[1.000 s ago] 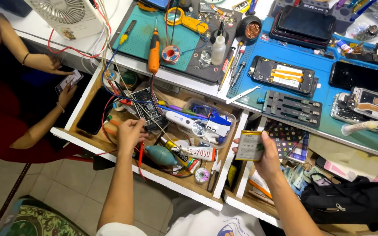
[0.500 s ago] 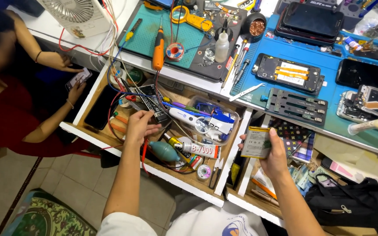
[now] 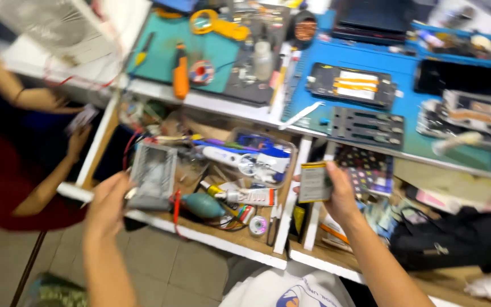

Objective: Inspecting and organizing mobile phone components like batteries and circuit boards at a repair station

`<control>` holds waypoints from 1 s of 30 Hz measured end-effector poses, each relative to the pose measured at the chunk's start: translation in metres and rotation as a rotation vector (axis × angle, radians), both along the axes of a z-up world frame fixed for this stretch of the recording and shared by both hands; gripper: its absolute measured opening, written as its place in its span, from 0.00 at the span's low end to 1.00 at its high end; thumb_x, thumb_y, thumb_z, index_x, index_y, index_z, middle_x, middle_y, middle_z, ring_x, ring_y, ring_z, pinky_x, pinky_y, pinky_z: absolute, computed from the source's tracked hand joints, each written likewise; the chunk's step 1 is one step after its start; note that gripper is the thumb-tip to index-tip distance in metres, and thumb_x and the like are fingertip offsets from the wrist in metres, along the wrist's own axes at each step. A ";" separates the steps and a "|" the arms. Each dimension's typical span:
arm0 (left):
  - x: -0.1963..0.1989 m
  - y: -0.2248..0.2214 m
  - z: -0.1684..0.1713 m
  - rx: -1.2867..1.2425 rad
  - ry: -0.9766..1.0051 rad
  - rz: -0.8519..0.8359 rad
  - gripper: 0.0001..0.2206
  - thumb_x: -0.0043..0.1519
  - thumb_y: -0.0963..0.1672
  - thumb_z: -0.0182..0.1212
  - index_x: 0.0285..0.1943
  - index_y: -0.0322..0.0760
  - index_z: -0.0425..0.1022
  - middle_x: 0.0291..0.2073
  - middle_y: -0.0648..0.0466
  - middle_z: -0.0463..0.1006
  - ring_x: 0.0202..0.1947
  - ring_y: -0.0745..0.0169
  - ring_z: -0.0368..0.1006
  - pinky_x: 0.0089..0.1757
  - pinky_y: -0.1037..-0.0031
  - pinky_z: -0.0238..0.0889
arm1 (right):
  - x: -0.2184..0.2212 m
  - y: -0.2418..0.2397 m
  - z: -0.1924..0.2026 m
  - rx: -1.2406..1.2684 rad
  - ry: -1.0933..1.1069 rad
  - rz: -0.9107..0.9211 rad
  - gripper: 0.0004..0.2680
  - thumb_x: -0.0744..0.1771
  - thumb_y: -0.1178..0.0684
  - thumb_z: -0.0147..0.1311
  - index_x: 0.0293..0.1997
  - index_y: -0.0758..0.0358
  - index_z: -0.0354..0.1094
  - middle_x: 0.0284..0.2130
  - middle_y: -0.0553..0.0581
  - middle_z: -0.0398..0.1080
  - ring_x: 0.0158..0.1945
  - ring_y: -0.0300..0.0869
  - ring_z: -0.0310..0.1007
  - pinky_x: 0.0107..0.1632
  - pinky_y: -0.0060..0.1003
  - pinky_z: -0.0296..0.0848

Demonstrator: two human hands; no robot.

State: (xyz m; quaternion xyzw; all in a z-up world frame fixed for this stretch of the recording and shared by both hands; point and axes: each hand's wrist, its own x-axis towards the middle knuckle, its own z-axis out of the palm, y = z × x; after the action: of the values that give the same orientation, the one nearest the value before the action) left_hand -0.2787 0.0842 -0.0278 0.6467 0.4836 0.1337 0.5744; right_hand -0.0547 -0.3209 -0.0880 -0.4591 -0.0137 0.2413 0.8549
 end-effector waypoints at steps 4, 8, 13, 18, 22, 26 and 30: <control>-0.044 -0.004 0.029 0.048 -0.044 -0.199 0.09 0.60 0.41 0.54 0.28 0.43 0.61 0.20 0.61 0.59 0.21 0.73 0.54 0.24 0.80 0.42 | 0.006 -0.005 0.002 -0.150 0.085 0.295 0.21 0.66 0.36 0.46 0.48 0.69 0.66 0.40 0.76 0.78 0.35 0.62 0.82 0.37 0.53 0.84; -0.012 -0.049 -0.004 -0.089 -0.464 -0.240 0.11 0.51 0.45 0.61 0.41 0.42 0.70 0.33 0.58 0.73 0.33 0.66 0.68 0.38 0.74 0.63 | 0.004 -0.004 0.024 -0.299 -0.024 0.467 0.18 0.66 0.40 0.44 0.53 0.62 0.66 0.43 0.66 0.79 0.43 0.51 0.83 0.39 0.45 0.85; 0.070 -0.139 -0.053 -0.592 -0.671 -0.427 0.25 0.52 0.41 0.64 0.60 0.33 0.67 0.44 0.46 0.79 0.41 0.58 0.77 0.43 0.68 0.70 | 0.011 -0.025 -0.003 -0.229 -0.118 0.430 0.16 0.66 0.44 0.54 0.55 0.61 0.68 0.44 0.61 0.77 0.39 0.42 0.79 0.40 0.34 0.79; 0.122 -0.188 -0.071 -0.645 -0.568 -0.496 0.32 0.55 0.36 0.60 0.73 0.30 0.60 0.51 0.39 0.78 0.46 0.52 0.77 0.49 0.63 0.71 | 0.018 -0.059 0.034 -0.214 0.025 0.414 0.17 0.65 0.46 0.56 0.57 0.61 0.66 0.45 0.65 0.77 0.38 0.51 0.82 0.39 0.41 0.83; 0.145 -0.215 -0.058 -0.432 -0.419 -0.582 0.28 0.57 0.36 0.55 0.70 0.29 0.63 0.53 0.42 0.77 0.48 0.58 0.73 0.50 0.70 0.67 | 0.028 -0.101 0.027 -0.182 -0.048 0.488 0.16 0.65 0.44 0.57 0.55 0.58 0.68 0.46 0.61 0.74 0.42 0.47 0.77 0.44 0.44 0.78; 0.160 -0.256 -0.005 -0.241 -0.186 -0.707 0.29 0.57 0.36 0.53 0.72 0.33 0.66 0.61 0.45 0.77 0.59 0.55 0.73 0.59 0.67 0.66 | 0.038 -0.136 0.037 -0.497 -0.159 0.651 0.21 0.63 0.39 0.54 0.61 0.54 0.69 0.51 0.52 0.74 0.45 0.41 0.78 0.44 0.34 0.78; 0.160 -0.273 -0.033 -0.286 -0.025 -0.861 0.30 0.59 0.35 0.52 0.74 0.37 0.61 0.67 0.44 0.72 0.59 0.53 0.74 0.55 0.66 0.74 | 0.036 -0.152 0.039 -0.399 -0.201 0.737 0.15 0.65 0.40 0.55 0.52 0.54 0.72 0.44 0.54 0.78 0.43 0.42 0.80 0.42 0.32 0.78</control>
State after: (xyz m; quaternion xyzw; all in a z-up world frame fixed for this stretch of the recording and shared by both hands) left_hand -0.1188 -0.1888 -0.0604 0.7014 0.1770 -0.1777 0.6672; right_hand -0.0188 -0.4727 -0.0486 -0.6012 -0.2131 0.4825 0.6003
